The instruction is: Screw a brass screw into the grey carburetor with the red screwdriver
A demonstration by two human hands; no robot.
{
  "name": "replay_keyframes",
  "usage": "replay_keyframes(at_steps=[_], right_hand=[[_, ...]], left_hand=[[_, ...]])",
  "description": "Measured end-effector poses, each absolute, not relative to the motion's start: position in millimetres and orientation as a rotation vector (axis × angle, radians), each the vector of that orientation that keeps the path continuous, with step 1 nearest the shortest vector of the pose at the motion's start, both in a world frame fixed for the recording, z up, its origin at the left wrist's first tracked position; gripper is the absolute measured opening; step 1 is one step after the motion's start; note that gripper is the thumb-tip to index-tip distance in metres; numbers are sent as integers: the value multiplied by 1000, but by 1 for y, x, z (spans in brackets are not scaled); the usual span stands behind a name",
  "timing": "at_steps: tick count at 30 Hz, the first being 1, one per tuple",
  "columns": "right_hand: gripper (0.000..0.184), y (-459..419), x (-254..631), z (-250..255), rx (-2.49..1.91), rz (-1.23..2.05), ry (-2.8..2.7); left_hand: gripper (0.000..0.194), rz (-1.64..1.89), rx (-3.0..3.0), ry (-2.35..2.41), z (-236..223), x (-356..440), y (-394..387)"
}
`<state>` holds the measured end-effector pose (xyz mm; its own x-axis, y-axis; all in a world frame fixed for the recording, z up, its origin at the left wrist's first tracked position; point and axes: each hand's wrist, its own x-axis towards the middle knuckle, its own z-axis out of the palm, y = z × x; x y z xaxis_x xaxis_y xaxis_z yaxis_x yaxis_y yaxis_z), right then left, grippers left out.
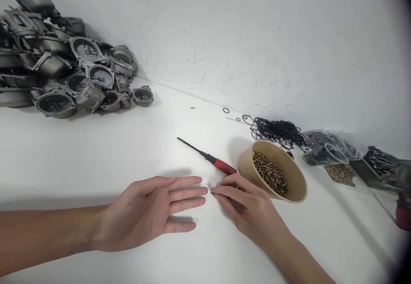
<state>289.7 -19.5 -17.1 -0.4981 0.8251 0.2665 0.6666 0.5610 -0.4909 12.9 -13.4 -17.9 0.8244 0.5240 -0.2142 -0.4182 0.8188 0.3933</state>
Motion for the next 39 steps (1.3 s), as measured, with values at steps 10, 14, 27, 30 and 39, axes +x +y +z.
replay_keyframes(at_steps=[10,14,27,30,39], right_hand=[[15,-25,284,-7,-1056,470,-2263],[21,-30,277,-2,-905,523,-2185],[28,-32,273,-4,-810,526,-2126],[33,-33,272,-2,-795,509,-2127],[35,-36,271,3,-795,429,-2173]], left_hand=[[53,506,351,324,-19,13,-13],[54,474,349,315,-17,13,-11],[56,420,362,310,-12,13,-10],[54,427,364,300,-13,13,-10],[50,430,365,277,-13,13,-11]])
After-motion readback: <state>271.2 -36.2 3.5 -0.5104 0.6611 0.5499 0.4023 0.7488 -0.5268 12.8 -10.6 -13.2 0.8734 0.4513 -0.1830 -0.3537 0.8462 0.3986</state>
